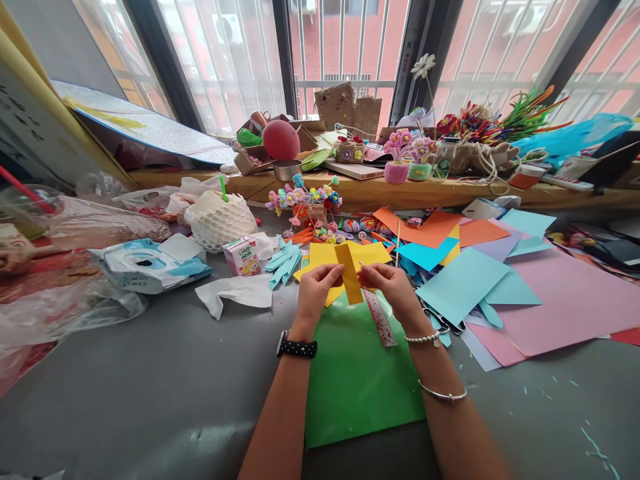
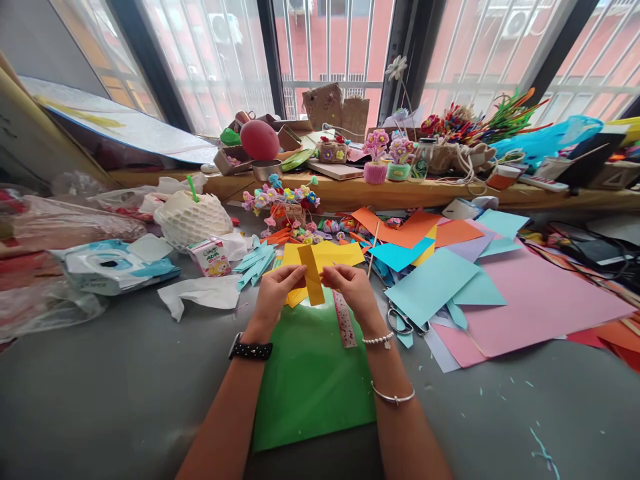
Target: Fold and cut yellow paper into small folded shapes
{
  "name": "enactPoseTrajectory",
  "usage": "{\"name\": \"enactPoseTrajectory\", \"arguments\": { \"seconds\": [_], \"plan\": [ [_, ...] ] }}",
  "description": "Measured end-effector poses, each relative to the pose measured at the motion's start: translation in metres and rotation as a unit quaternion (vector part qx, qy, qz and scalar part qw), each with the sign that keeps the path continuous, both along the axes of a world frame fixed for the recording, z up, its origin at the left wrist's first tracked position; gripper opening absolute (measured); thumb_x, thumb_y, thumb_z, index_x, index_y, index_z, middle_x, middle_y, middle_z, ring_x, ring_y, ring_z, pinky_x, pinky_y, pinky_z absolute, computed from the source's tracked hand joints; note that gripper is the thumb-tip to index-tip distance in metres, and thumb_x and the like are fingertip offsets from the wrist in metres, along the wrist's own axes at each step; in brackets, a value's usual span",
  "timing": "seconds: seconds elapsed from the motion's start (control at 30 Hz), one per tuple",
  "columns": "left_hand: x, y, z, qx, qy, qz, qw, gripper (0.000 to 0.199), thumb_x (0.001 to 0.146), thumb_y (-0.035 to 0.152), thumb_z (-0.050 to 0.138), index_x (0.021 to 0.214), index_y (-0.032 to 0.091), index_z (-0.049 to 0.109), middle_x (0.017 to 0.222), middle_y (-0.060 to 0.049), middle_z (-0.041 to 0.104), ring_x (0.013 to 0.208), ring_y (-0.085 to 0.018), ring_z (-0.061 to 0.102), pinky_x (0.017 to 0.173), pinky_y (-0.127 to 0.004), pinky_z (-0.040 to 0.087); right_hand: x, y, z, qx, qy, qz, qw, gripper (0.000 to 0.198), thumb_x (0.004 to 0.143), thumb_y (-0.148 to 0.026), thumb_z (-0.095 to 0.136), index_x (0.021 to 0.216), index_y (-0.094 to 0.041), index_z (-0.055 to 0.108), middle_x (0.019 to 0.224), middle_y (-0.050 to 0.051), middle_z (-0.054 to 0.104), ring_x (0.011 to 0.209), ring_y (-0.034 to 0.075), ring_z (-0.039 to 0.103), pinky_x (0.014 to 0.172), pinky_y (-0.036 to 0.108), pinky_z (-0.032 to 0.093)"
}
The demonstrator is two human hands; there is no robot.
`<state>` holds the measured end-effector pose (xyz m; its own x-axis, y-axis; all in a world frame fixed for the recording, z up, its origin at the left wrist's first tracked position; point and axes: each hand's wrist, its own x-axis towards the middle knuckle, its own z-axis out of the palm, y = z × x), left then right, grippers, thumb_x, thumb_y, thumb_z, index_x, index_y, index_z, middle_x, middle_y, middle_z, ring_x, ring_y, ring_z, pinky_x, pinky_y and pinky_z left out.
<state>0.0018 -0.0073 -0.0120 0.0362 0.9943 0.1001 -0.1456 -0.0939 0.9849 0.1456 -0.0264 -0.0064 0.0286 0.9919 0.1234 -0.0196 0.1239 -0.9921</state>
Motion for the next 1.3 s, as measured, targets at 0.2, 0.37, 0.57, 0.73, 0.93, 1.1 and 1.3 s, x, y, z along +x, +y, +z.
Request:
{"name": "enactPoseTrajectory", "arguments": {
  "seconds": [0.2,0.37,0.57,0.73,0.93,1.1,1.3],
  "plan": [
    [0.003,-0.0037,0.0024,-0.005,0.027,-0.083,0.996,0.021,0.06,0.032,0.064,0.07,0.014,0.066,0.068,-0.003,0.066,0.062,-0.012,0.059,0.065,-0.026,0.048,0.0007,0.002,-0.0011,0.009,0.021,-0.034,0.999,0.024,0.062,-0.038,0.062,0.067,-0.015,0.062,0.064,0.002,0.062,0.06,0.013,0.056,0.058,0.025,0.045],
    [0.0031,-0.0051,0.003,0.003,0.049,-0.089,0.995,0.022,0.061,0.032,0.063,0.07,0.012,0.066,0.067,-0.004,0.065,0.063,-0.013,0.059,0.063,-0.026,0.048,-0.0005,0.0017,-0.0029,0.021,-0.018,-0.026,0.999,0.024,0.062,-0.038,0.061,0.067,-0.014,0.062,0.064,0.002,0.062,0.059,0.013,0.055,0.056,0.024,0.043],
    [0.0031,-0.0044,0.0025,0.03,0.051,-0.026,0.998,0.021,0.059,0.032,0.065,0.066,0.012,0.063,0.062,-0.001,0.061,0.061,-0.012,0.057,0.061,-0.024,0.046,-0.0011,0.0009,-0.0034,0.06,-0.115,-0.026,0.991,0.027,0.065,-0.04,0.059,0.065,-0.014,0.061,0.064,0.003,0.06,0.059,0.013,0.053,0.053,0.024,0.04],
    [0.0012,-0.0034,0.0026,0.001,0.028,-0.036,0.999,0.021,0.058,0.032,0.066,0.065,0.013,0.063,0.062,-0.001,0.062,0.059,-0.011,0.056,0.06,-0.022,0.046,-0.0019,0.0017,-0.0032,0.035,-0.055,-0.015,0.998,0.027,0.064,-0.041,0.059,0.063,-0.015,0.061,0.06,0.001,0.058,0.056,0.011,0.052,0.054,0.023,0.041],
    [0.0021,-0.0035,0.0009,-0.012,0.042,-0.077,0.996,0.023,0.057,0.033,0.066,0.066,0.012,0.065,0.06,-0.002,0.063,0.057,-0.011,0.056,0.058,-0.023,0.045,-0.0005,0.0043,-0.0075,0.004,0.019,-0.025,0.999,0.027,0.062,-0.041,0.062,0.065,-0.014,0.061,0.06,0.001,0.058,0.055,0.011,0.052,0.055,0.024,0.043],
    [0.0019,-0.0044,0.0025,-0.009,0.049,-0.074,0.996,0.021,0.056,0.032,0.067,0.063,0.012,0.065,0.058,-0.002,0.062,0.055,-0.01,0.055,0.056,-0.022,0.044,-0.0025,0.0038,-0.009,0.013,0.017,-0.019,1.0,0.026,0.062,-0.04,0.062,0.067,-0.014,0.062,0.062,0.001,0.06,0.056,0.011,0.053,0.055,0.024,0.043],
    [0.0027,-0.0051,0.003,-0.002,0.062,-0.065,0.996,0.02,0.055,0.031,0.067,0.062,0.013,0.064,0.055,-0.001,0.061,0.054,-0.01,0.055,0.056,-0.022,0.045,-0.0035,0.0038,-0.0091,0.019,-0.002,-0.021,1.0,0.026,0.062,-0.04,0.062,0.068,-0.014,0.062,0.062,0.002,0.06,0.057,0.012,0.052,0.054,0.024,0.042]
  ]
}}
